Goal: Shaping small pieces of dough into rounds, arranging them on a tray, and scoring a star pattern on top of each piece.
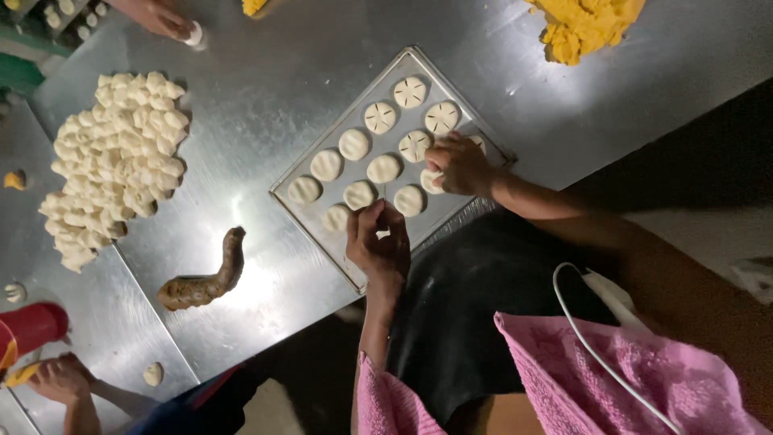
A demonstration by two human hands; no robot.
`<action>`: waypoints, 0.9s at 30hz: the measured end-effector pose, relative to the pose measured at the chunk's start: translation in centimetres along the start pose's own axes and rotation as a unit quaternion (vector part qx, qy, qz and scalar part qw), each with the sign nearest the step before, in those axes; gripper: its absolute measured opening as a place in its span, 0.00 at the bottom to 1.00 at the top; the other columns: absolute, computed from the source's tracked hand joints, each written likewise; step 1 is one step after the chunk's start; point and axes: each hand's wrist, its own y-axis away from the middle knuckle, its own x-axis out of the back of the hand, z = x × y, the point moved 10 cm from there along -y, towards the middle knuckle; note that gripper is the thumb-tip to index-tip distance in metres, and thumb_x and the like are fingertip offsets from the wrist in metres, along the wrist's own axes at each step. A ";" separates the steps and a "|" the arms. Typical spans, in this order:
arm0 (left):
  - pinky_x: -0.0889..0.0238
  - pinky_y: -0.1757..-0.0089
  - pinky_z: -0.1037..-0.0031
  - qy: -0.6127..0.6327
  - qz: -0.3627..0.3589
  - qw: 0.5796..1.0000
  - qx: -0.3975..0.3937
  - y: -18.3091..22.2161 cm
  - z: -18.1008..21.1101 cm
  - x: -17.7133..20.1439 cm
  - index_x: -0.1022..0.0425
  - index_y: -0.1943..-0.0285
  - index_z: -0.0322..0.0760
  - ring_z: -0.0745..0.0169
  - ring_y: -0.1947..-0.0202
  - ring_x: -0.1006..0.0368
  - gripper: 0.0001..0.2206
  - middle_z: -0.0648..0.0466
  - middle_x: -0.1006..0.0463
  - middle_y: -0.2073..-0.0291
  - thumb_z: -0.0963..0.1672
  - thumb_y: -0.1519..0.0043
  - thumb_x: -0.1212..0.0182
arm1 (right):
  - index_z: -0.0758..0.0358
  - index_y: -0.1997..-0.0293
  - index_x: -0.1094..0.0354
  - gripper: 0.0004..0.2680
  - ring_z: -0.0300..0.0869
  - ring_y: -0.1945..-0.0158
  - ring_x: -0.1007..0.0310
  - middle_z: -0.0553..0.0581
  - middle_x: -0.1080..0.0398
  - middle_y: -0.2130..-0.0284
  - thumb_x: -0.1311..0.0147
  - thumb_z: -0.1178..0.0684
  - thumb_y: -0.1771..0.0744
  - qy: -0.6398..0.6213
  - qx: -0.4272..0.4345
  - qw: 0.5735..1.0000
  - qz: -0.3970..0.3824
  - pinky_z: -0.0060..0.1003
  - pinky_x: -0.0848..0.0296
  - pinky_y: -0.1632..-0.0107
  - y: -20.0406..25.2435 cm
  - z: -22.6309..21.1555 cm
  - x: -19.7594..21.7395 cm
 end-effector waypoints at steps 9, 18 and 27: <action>0.29 0.66 0.73 -0.042 -0.047 0.997 -0.033 -0.8 3.1 -0.4 0.25 0.54 0.36 0.62 0.71 0.26 0.11 0.50 0.21 0.65 0.34 0.42 0.33 | 0.57 0.43 0.36 0.17 0.39 0.50 0.25 0.51 0.27 0.50 0.39 0.58 0.36 -0.536 -0.154 0.829 -0.034 0.38 0.22 0.50 -2.5 -2.7 5.4; 0.28 0.66 0.72 -0.048 -0.048 0.993 -0.101 -2.0 6.1 -1.5 0.24 0.53 0.35 0.59 0.69 0.25 0.12 0.51 0.21 0.66 0.35 0.43 0.31 | 0.65 0.52 0.34 0.11 0.33 0.60 0.28 0.51 0.27 0.63 0.34 0.60 0.35 -0.492 -0.127 0.858 0.076 0.29 0.26 0.56 -2.9 -6.9 12.9; 0.29 0.65 0.70 -0.083 -0.063 0.991 -0.080 -1.2 3.9 -2.4 0.23 0.55 0.38 0.58 0.69 0.25 0.11 0.52 0.22 0.67 0.35 0.44 0.32 | 0.63 0.47 0.39 0.13 0.31 0.56 0.31 0.50 0.31 0.58 0.36 0.62 0.33 -0.539 -0.077 0.828 0.132 0.29 0.27 0.52 -3.0 -8.1 15.4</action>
